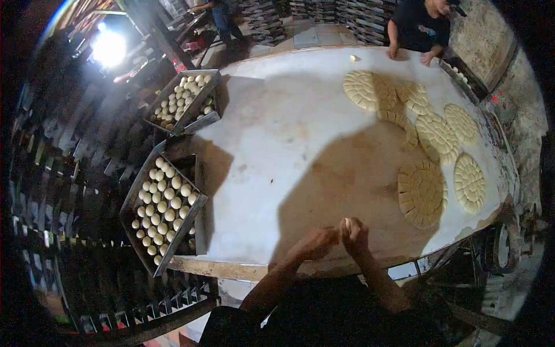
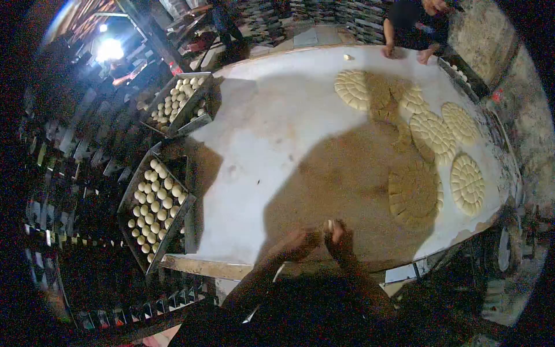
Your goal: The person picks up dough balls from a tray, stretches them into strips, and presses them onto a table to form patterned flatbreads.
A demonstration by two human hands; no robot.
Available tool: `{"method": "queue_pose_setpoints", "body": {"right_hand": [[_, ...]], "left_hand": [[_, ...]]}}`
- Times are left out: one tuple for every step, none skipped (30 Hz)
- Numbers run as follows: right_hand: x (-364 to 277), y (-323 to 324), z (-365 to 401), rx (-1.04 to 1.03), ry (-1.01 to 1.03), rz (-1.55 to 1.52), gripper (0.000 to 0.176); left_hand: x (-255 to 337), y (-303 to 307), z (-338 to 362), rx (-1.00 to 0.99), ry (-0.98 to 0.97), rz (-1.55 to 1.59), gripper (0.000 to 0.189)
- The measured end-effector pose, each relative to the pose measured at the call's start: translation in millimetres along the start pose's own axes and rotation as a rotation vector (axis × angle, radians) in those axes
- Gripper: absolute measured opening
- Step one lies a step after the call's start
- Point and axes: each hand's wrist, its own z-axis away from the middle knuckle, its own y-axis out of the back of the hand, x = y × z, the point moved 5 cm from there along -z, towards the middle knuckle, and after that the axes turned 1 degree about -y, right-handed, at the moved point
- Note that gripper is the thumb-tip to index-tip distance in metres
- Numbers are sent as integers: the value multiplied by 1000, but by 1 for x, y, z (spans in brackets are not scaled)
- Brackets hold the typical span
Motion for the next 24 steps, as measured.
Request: {"method": "queue_pose_setpoints", "body": {"right_hand": [[20,1,-2,-21,-37,24,40],[35,7,-17,-124,-108,19,39],[44,13,-31,-226,-178,13,39],[44,23,-45,-294,-193,17,39],[40,36,-58,-362,-206,23,38],[36,41,-60,-429,-221,31,38],[30,44,-59,-423,-193,-3,38],[24,48,-57,-413,-164,-31,38],[18,53,-58,-398,-131,-51,38],[7,57,-54,-427,-83,11,36],[-5,56,-46,-450,-37,74,35],[-14,50,-38,-469,-13,85,33],[-21,39,-27,-501,9,92,32],[-30,29,-20,-542,33,97,30],[-44,22,-18,-524,85,13,29],[-59,16,-15,-511,136,-72,27],[-74,9,-11,-500,187,-161,26],[-87,6,-10,-552,190,-234,25],[-101,9,-12,-605,188,-307,24],[-119,11,-11,-659,182,-382,24],[-139,12,-9,-646,166,-401,24],[-160,13,-7,-632,150,-419,24],[-177,7,-5,-616,133,-435,24],[-186,-8,9,-500,186,-347,25]], "left_hand": [[32,17,1,-138,74,40,28],[37,26,-2,-41,125,96,30],[40,33,-3,57,176,149,31],[40,42,-3,157,224,198,33],[33,55,-5,308,290,75,40],[20,68,-6,456,352,-49,47],[6,77,-4,604,405,-175,54],[-14,71,0,504,514,-263,52],[-39,64,7,406,613,-349,52],[-59,54,4,345,594,-406,53],[-79,45,2,286,572,-462,54],[-99,17,3,251,450,-485,55],[-116,-14,9,210,339,-502,57],[-109,-21,15,179,303,-434,56],[-101,-27,21,146,270,-364,55],[-59,-17,33,123,305,-212,52],[-37,-11,49,100,340,-58,48],[-39,-6,65,186,300,32,46],[-42,-3,85,270,262,122,44],[-47,-2,106,352,222,211,41],[-55,-4,126,449,150,97,40],[-58,-4,145,545,74,-19,40],[-63,-5,160,581,12,-23,38],[-56,1,176,615,-50,-30,37]]}}
